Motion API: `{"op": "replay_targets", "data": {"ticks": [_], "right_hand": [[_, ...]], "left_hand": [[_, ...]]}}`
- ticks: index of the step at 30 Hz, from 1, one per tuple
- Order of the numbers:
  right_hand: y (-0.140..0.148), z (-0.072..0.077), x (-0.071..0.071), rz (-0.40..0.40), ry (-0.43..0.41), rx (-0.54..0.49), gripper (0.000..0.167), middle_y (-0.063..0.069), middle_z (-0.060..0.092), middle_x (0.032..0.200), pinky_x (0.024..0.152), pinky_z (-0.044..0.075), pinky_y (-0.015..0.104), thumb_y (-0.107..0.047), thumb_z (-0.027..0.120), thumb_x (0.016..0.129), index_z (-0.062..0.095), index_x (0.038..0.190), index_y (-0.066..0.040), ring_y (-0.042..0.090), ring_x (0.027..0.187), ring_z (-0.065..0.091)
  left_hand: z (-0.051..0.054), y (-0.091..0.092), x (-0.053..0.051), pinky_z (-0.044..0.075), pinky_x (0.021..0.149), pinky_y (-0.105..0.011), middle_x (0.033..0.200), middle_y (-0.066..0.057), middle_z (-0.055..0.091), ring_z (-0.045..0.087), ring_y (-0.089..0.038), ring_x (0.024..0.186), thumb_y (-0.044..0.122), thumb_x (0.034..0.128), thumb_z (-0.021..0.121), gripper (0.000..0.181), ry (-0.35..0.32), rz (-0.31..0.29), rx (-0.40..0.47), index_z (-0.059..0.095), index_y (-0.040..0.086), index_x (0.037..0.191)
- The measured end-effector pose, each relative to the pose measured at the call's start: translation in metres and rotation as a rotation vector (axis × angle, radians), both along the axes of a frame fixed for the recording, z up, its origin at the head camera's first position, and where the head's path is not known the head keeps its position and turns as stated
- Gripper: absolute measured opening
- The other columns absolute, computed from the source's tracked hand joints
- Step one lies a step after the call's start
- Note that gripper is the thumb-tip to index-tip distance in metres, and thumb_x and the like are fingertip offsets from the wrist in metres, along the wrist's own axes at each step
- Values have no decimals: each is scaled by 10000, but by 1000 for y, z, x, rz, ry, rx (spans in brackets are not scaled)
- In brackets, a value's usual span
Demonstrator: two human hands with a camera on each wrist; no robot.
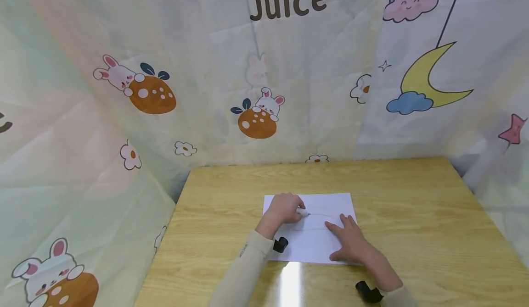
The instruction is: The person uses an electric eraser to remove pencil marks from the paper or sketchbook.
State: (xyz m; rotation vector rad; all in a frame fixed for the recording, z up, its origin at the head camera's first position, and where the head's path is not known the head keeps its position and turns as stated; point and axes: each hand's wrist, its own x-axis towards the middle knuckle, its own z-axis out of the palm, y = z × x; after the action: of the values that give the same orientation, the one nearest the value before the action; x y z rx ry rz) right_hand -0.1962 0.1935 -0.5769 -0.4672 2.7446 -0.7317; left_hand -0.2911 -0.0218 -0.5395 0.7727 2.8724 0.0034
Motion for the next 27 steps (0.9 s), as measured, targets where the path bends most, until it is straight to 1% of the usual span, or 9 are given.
{"op": "replay_targets", "data": {"ticks": [4, 6, 9, 12, 14, 18, 20, 25, 27], "right_hand": [[1, -1, 1, -1, -1, -6, 886, 408, 236, 1445, 992, 198, 720, -346, 909, 618, 543, 1368, -48, 624, 1323, 128], [1, -1, 2, 1, -15, -13, 885, 409, 230, 1447, 995, 194, 719, -346, 905, 626, 537, 1374, -46, 623, 1326, 122], [1, -2, 2, -3, -5, -17, 881, 405, 229, 1452, 1000, 191, 715, -337, 905, 629, 537, 1376, -49, 616, 1332, 120], [0, -2, 1, 2, 16, -15, 877, 399, 240, 1452, 1007, 192, 709, -332, 905, 631, 539, 1375, -51, 609, 1335, 129], [1, -1, 0, 3, 16, -13, 876, 398, 245, 1449, 1008, 195, 707, -333, 904, 634, 537, 1377, -50, 609, 1334, 135], [2, 2, -1, -2, 13, -19, 878, 402, 248, 1442, 1003, 198, 709, -334, 906, 630, 538, 1373, -43, 614, 1328, 141], [1, 1, -2, -4, 21, -21, 877, 400, 252, 1441, 1003, 199, 709, -333, 908, 623, 543, 1368, -45, 614, 1327, 145], [2, -1, -4, 0, -3, -6, 887, 397, 239, 1453, 1003, 192, 713, -352, 903, 635, 530, 1383, -54, 610, 1335, 127], [2, -1, -7, 6, 14, -7, 890, 400, 244, 1448, 1001, 193, 716, -351, 905, 629, 533, 1381, -52, 615, 1330, 132]], "left_hand": [[-2, 6, 0, 449, 562, -243, 974, 145, 705, 598, -53, 754, 320, 830, 708, 240, -16, -47, 22, 767, 317, 1063], [-3, 7, 0, 448, 565, -242, 978, 145, 705, 600, -55, 765, 338, 834, 703, 243, -29, -56, 21, 763, 327, 1070], [-3, 4, 0, 468, 595, -257, 979, 147, 701, 619, -67, 809, 343, 831, 711, 228, -24, -22, 21, 766, 333, 1052], [-4, -1, 0, 480, 626, -274, 967, 158, 694, 626, -77, 851, 330, 816, 726, 208, -15, 33, 26, 772, 340, 1018], [-4, -1, -2, 475, 623, -266, 967, 158, 693, 620, -73, 837, 322, 817, 724, 209, -25, 34, 35, 773, 330, 1020], [-1, 5, -6, 465, 609, -247, 987, 138, 699, 614, -73, 820, 313, 835, 697, 233, -37, -21, 59, 768, 303, 1057], [-1, 6, -6, 474, 620, -252, 991, 139, 699, 621, -75, 835, 316, 831, 699, 234, -26, -29, 66, 767, 310, 1055], [-3, 1, -6, 469, 615, -260, 976, 151, 695, 606, -64, 808, 318, 812, 723, 223, -41, 27, 54, 771, 324, 1030], [-4, -1, -8, 463, 602, -258, 974, 148, 698, 598, -62, 781, 315, 811, 725, 222, -40, 37, 70, 773, 313, 1028]]}}
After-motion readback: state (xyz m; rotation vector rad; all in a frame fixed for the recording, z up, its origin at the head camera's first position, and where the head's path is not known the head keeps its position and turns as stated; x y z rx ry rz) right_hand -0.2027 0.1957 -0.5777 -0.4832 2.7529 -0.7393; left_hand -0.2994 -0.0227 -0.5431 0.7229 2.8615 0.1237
